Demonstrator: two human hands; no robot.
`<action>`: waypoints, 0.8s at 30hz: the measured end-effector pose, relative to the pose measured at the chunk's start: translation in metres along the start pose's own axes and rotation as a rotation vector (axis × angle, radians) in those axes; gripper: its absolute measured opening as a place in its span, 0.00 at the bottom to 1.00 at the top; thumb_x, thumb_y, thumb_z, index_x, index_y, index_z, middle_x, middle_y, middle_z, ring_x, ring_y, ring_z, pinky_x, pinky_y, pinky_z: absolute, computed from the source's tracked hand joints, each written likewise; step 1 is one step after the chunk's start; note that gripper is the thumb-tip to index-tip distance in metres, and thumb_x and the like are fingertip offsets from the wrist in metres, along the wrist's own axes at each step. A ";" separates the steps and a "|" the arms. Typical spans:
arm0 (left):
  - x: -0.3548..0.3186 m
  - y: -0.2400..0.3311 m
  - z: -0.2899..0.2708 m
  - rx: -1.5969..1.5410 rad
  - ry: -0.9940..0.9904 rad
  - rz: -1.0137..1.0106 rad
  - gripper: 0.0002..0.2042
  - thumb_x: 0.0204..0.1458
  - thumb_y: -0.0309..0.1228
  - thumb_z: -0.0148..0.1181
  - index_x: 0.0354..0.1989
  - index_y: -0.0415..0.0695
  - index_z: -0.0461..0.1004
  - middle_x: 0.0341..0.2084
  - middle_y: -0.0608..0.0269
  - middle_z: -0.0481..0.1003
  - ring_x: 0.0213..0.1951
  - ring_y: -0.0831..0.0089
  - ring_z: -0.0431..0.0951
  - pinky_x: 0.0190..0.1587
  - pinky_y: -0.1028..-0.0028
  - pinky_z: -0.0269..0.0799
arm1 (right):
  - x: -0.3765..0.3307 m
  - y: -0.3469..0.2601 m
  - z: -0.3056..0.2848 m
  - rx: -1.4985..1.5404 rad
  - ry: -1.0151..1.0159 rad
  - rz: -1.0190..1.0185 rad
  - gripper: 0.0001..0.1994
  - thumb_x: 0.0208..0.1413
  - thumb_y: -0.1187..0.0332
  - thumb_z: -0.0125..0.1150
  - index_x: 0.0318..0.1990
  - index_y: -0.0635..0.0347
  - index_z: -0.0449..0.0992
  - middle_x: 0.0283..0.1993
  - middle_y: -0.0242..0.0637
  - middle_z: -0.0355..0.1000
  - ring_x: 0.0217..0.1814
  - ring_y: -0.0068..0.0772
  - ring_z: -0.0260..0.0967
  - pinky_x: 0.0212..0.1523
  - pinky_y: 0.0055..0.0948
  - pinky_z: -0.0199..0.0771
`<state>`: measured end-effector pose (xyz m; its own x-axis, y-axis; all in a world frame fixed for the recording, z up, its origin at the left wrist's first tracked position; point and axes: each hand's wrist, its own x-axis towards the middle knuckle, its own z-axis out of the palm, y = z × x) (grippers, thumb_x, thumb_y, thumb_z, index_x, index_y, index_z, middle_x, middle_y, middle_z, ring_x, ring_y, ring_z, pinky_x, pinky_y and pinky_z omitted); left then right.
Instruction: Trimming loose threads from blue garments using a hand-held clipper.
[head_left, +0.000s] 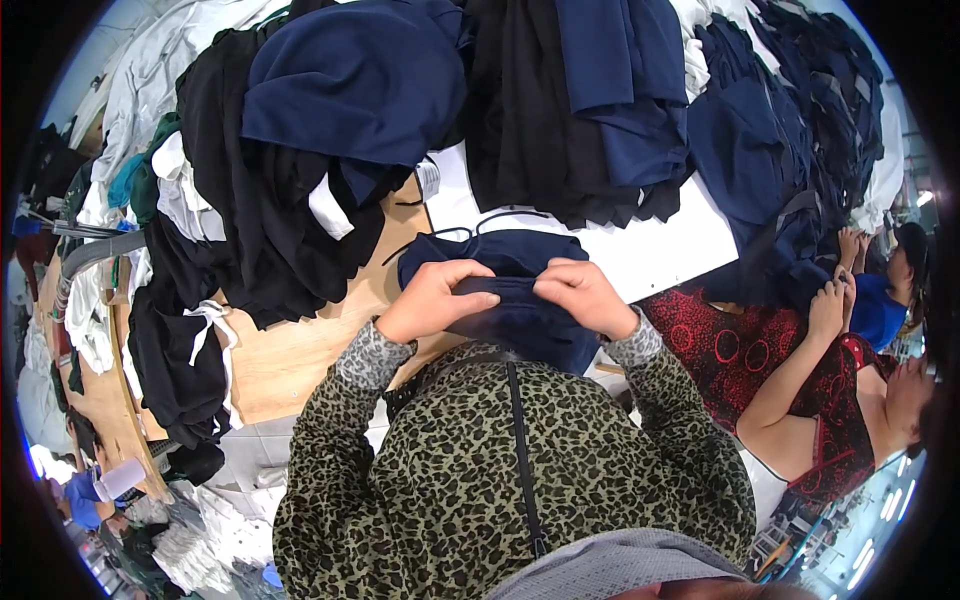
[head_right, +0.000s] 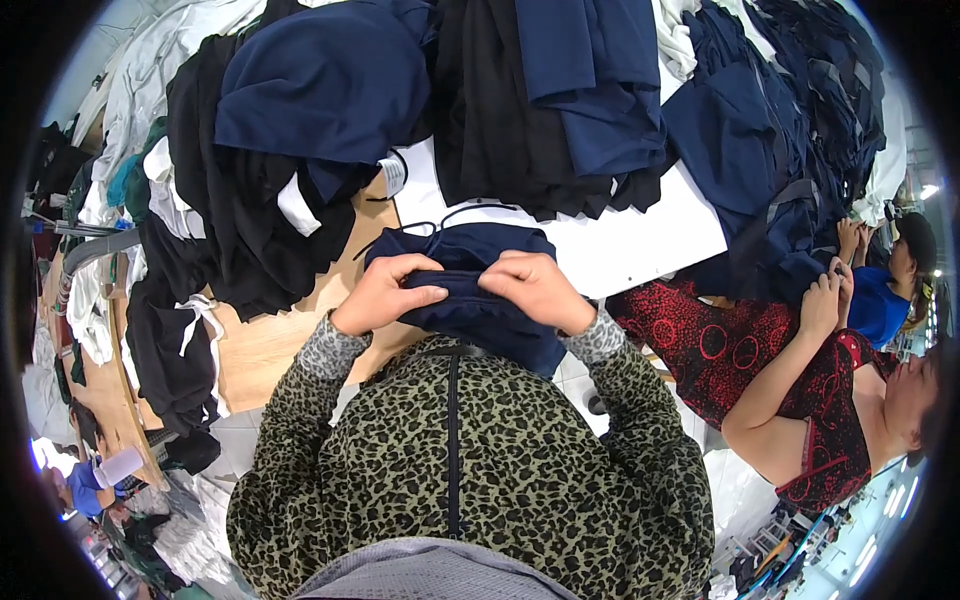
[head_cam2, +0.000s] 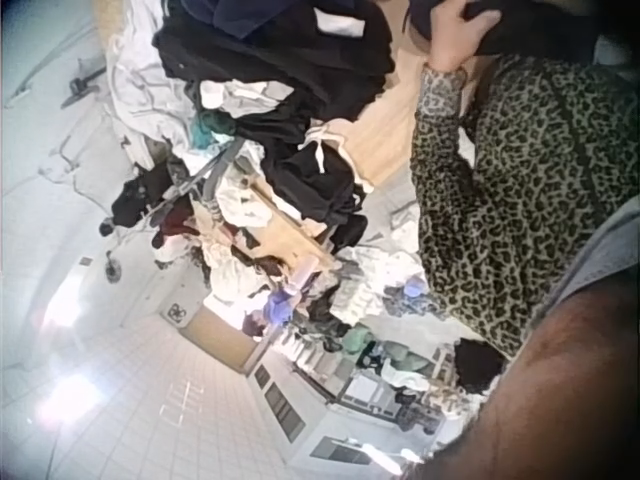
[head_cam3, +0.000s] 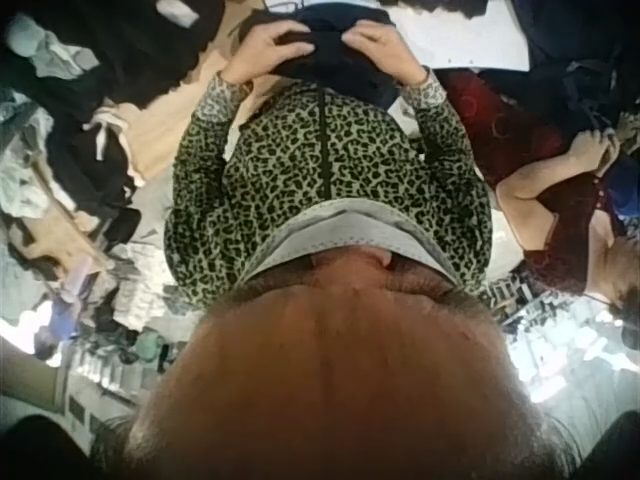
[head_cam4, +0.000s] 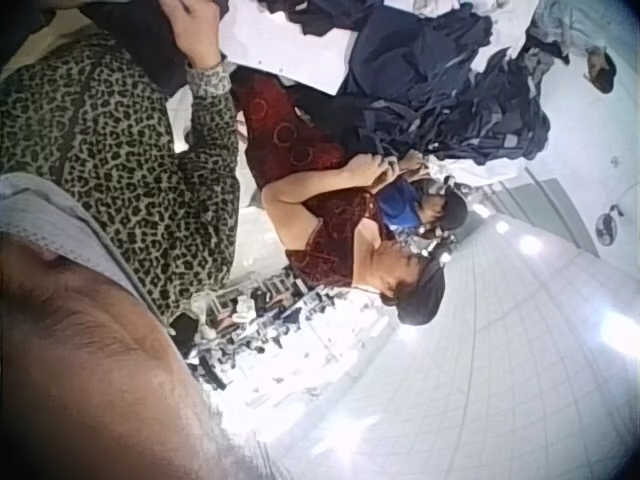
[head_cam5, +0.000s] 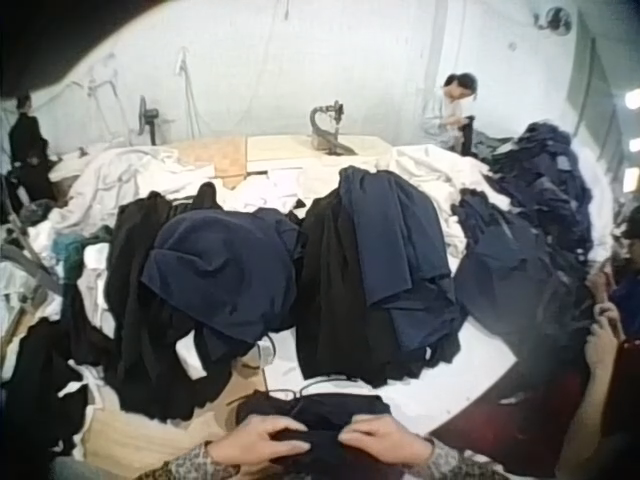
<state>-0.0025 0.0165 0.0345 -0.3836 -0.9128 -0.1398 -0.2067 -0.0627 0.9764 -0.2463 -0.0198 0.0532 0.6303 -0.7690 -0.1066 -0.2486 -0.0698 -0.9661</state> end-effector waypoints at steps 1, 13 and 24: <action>0.002 0.001 0.000 -0.001 -0.001 0.000 0.12 0.45 0.28 0.64 0.39 0.41 0.75 0.28 0.65 0.75 0.30 0.81 0.74 0.32 0.83 0.68 | 0.001 0.004 -0.004 0.157 0.003 0.102 0.09 0.55 0.67 0.58 0.31 0.66 0.76 0.26 0.29 0.66 0.32 0.20 0.64 0.33 0.22 0.63; 0.009 0.020 0.005 0.018 -0.004 0.147 0.21 0.39 0.27 0.69 0.45 0.42 0.74 0.37 0.62 0.76 0.37 0.76 0.76 0.42 0.77 0.71 | 0.001 -0.024 0.003 0.202 -0.050 0.299 0.12 0.49 0.69 0.65 0.38 0.67 0.75 0.31 0.26 0.72 0.32 0.14 0.64 0.35 0.17 0.66; 0.006 0.013 -0.001 -0.038 0.063 0.071 0.16 0.40 0.27 0.69 0.40 0.41 0.77 0.33 0.63 0.77 0.33 0.78 0.76 0.37 0.79 0.71 | -0.003 -0.023 -0.016 0.416 0.045 0.392 0.11 0.45 0.76 0.65 0.38 0.66 0.76 0.33 0.30 0.74 0.34 0.16 0.68 0.39 0.17 0.68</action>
<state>-0.0070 0.0103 0.0468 -0.3381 -0.9391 -0.0610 -0.1467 -0.0114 0.9891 -0.2544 -0.0259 0.0794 0.5153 -0.7139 -0.4741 -0.1413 0.4749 -0.8686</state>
